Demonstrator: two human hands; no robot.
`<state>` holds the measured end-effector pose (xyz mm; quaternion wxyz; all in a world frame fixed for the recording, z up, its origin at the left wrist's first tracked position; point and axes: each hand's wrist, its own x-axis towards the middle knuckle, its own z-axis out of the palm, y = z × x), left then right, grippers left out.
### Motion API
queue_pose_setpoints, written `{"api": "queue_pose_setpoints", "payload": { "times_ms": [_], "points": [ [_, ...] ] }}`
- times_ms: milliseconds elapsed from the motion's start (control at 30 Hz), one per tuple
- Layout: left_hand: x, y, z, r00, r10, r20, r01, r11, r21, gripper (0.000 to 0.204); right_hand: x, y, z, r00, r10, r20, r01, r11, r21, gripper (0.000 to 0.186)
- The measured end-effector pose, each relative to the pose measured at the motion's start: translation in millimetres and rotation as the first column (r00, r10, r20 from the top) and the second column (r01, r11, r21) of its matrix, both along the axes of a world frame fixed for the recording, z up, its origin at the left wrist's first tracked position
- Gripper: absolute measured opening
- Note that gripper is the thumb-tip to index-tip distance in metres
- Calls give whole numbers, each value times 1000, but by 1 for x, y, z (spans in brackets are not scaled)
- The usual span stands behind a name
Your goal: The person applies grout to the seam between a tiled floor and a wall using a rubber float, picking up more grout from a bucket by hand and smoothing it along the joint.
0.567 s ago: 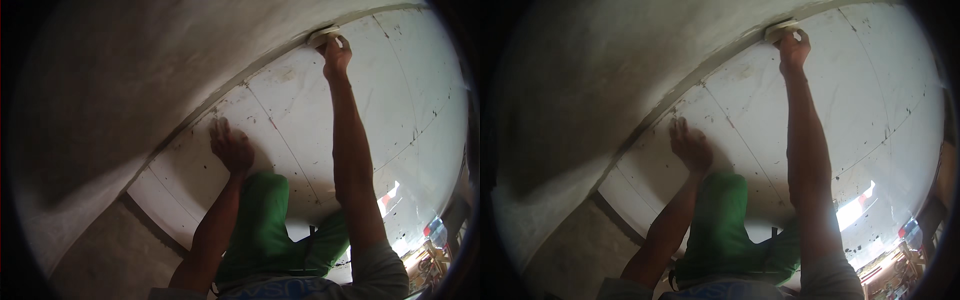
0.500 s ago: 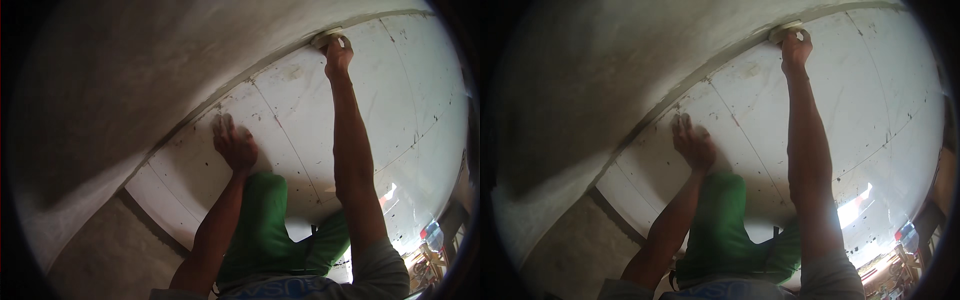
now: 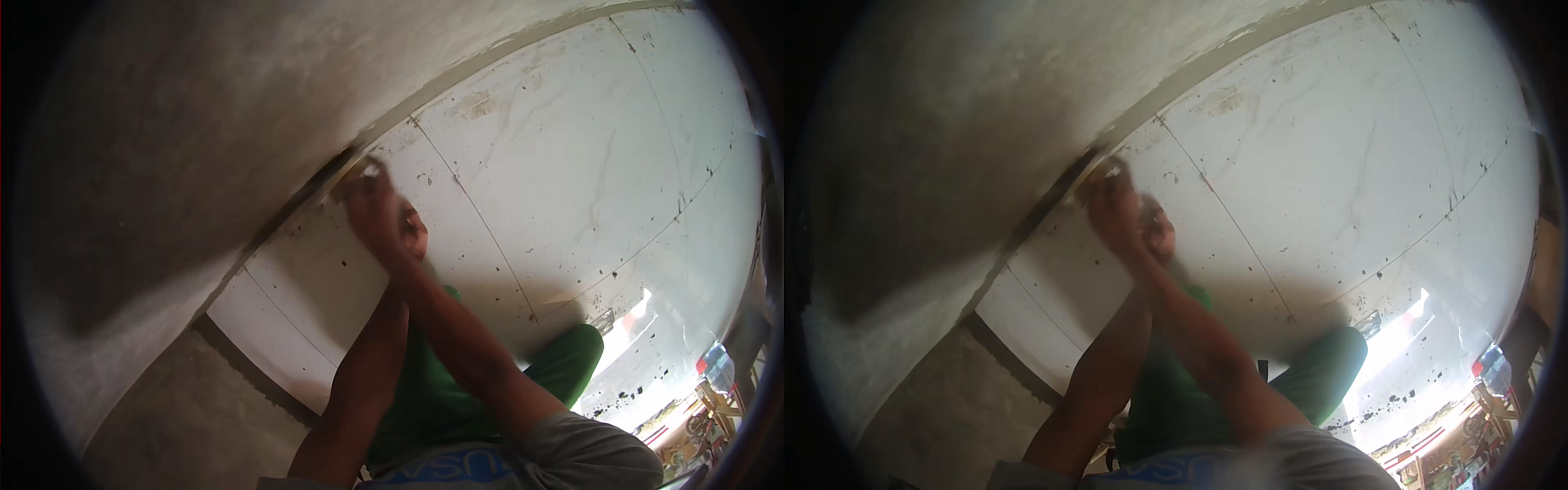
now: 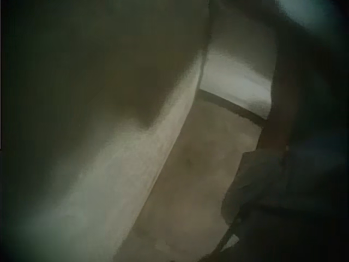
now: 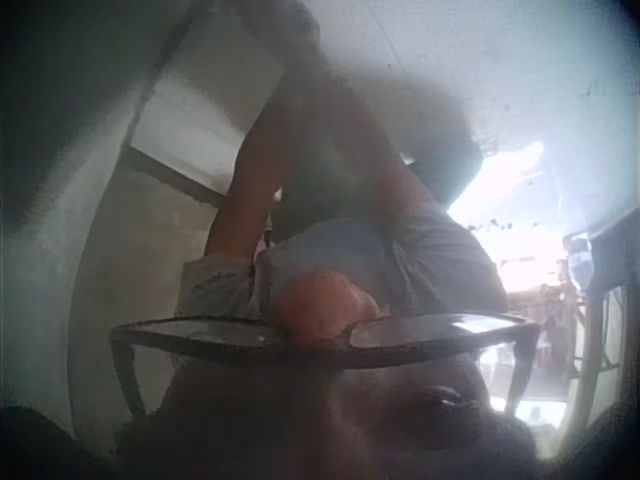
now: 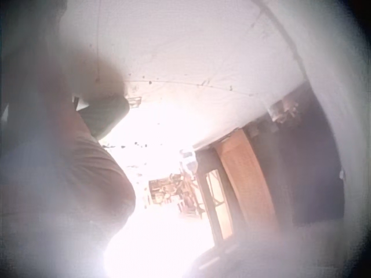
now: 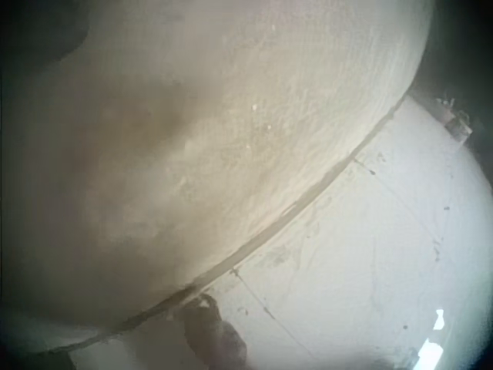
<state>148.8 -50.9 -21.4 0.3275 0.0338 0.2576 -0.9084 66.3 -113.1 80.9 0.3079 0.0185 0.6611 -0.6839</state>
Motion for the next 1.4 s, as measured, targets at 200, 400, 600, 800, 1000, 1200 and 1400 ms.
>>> {"api": "queue_pose_setpoints", "payload": {
  "times_ms": [200,400,600,800,1000,1200,1400],
  "points": [
    [-64,17,64,28,980,-198,967,24,253,65,-178,83,-23,925,-380,-1,352,857,-376,47],
    [-50,18,44,-37,980,193,996,53,-78,86,-68,27,-45,1000,21,4,-21,999,41,42],
    [-38,8,35,-133,906,402,989,96,110,82,-64,66,5,973,-48,227,101,968,-229,49],
    [-64,15,63,-4,992,-128,986,25,166,72,-136,182,7,944,-258,207,296,938,-180,57],
    [-51,9,53,-11,993,-116,986,30,165,73,-114,255,43,915,-327,236,369,915,-164,66],
    [-49,14,46,-28,991,-127,970,58,238,74,-99,318,76,886,-254,389,390,861,-326,54],
    [-54,20,51,-64,992,-109,988,79,133,72,-93,345,95,993,-9,-115,24,992,126,33]
  ]
}}
